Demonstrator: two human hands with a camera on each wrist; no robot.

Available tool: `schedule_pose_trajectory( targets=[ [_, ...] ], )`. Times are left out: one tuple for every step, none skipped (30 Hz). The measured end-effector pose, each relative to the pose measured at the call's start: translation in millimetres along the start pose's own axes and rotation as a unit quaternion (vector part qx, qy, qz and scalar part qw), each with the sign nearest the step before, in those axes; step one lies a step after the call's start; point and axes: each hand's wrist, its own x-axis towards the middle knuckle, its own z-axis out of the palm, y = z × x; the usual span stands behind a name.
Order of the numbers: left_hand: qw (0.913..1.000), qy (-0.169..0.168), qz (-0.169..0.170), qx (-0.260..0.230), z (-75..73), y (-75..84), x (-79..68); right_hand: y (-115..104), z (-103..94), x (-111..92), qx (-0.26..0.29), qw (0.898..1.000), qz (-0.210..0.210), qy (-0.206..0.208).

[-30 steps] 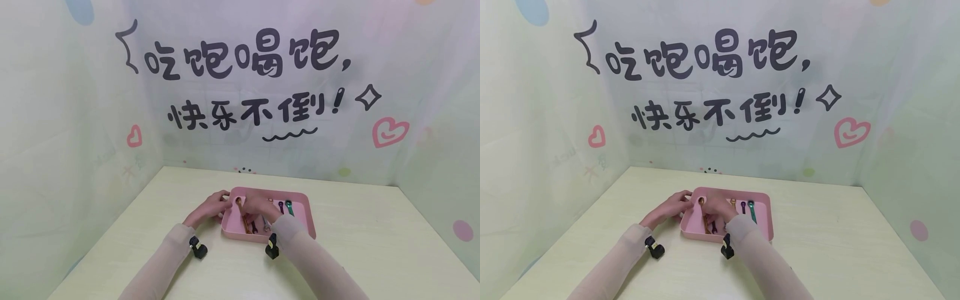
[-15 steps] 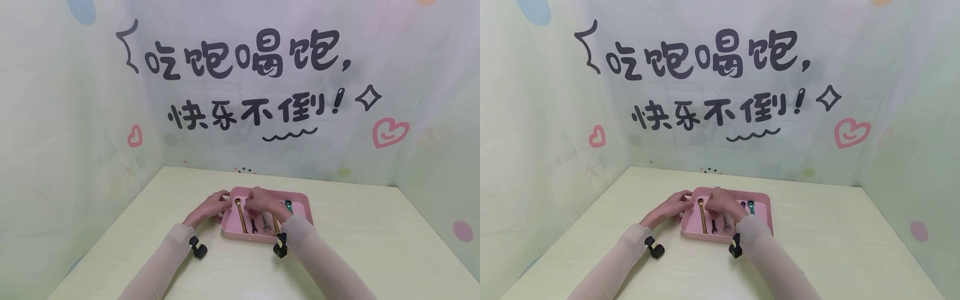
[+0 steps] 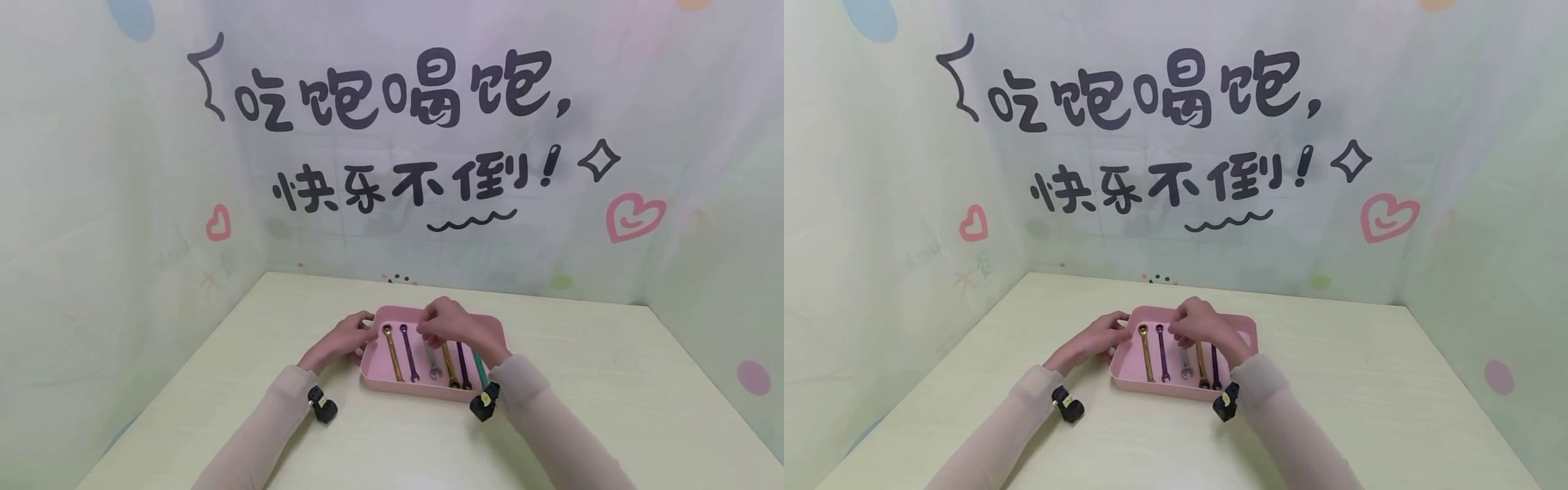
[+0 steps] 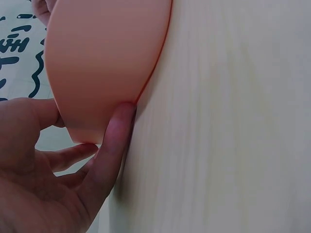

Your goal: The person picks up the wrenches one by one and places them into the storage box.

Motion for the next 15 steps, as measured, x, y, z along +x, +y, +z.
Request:
schedule_pose_trajectory(
  targets=[
    [1.0000,0.000,-0.002,0.000,-0.2,-0.7,0.1,1.2,-2.0,-1.6,-0.001,1.000,0.003,0.001],
    [1.0000,-0.001,-0.002,0.000,-0.5,-1.4,0.3,2.8,-4.2,-3.6,-0.002,1.000,0.003,0.001],
    [1.0000,-0.001,-0.002,0.001,-0.7,-1.9,0.7,4.5,-6.4,-5.6,-0.001,1.000,0.002,0.001],
    [1.0000,0.000,-0.001,0.001,-1.3,-2.1,0.3,6.2,-8.9,-7.6,-0.002,1.000,0.001,0.000],
    [1.0000,0.000,0.000,0.001,-1.6,-2.2,0.3,8.1,-11.3,-9.3,0.001,1.000,0.002,0.000],
    [1.0000,0.001,0.000,0.001,-2.0,-2.1,0.5,10.4,-13.5,-11.1,0.002,1.000,0.002,-0.001],
    [1.0000,0.001,0.001,0.002,-2.4,-1.9,0.7,13.1,-15.5,-12.6,0.003,1.000,0.001,-0.002],
    [1.0000,0.001,0.001,0.001,-2.7,-1.7,0.8,16.0,-17.3,-13.9,0.005,1.000,0.000,-0.003],
    [1.0000,0.002,0.000,0.002,-2.9,-1.6,0.8,19.1,-19.1,-14.9,0.007,1.000,-0.001,-0.003],
    [1.0000,0.002,-0.001,0.001,-3.0,-1.5,0.8,22.6,-20.8,-16.1,0.007,1.000,-0.002,-0.003],
    [1.0000,0.000,-0.002,0.000,-2.9,-1.4,1.2,26.5,-22.2,-17.2,0.008,1.000,-0.003,-0.001],
    [1.0000,-0.001,-0.003,0.001,-2.8,-1.3,1.1,30.9,-23.7,-18.2,0.006,1.000,-0.004,0.002],
    [1.0000,-0.002,-0.004,0.000,-2.8,-1.2,1.0,35.2,-25.2,-19.5,0.005,1.000,-0.004,0.006],
    [1.0000,-0.003,-0.004,0.000,-2.8,-1.2,1.0,39.8,-26.8,-20.6,0.002,1.000,-0.004,0.010],
    [1.0000,-0.003,-0.005,-0.001,-2.8,-1.3,0.9,44.3,-28.5,-21.8,0.000,1.000,-0.003,0.015]
  ],
)
